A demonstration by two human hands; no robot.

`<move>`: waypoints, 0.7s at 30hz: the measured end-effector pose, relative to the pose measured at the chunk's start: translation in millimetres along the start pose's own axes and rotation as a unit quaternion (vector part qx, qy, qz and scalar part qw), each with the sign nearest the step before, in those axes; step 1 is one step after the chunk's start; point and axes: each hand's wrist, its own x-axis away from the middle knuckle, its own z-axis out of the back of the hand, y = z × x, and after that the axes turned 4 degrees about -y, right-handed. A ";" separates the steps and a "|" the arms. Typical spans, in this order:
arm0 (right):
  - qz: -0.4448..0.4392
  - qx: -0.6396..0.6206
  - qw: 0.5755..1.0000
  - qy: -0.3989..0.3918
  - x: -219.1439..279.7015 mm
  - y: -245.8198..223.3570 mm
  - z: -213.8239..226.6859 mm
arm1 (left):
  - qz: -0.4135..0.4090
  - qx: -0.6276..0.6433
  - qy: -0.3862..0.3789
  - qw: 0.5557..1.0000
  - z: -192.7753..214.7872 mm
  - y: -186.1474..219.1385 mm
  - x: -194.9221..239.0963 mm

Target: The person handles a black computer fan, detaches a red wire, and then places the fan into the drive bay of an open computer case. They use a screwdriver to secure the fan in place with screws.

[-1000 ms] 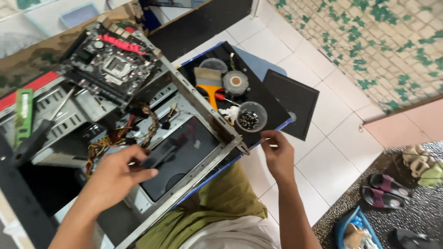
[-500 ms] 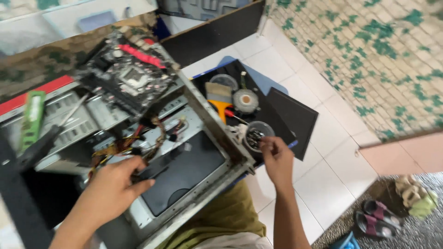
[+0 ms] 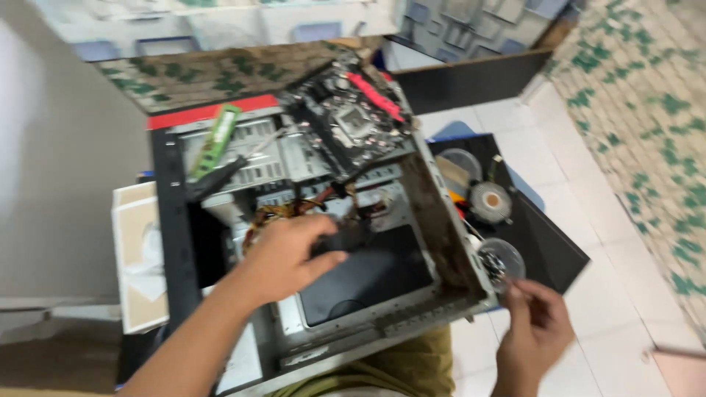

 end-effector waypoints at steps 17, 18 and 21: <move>0.120 0.374 0.813 -0.430 43.7 -47.0 -66.9 | -0.147 0.064 -0.112 0.981 4.4 34.4 9.0; 0.118 0.366 0.815 -0.434 44.1 -43.6 -64.9 | -0.106 0.051 -0.155 0.981 7.5 38.6 8.8; 0.121 0.384 0.830 -0.386 50.5 -40.4 -65.1 | -0.187 0.025 0.086 0.978 10.0 34.6 9.9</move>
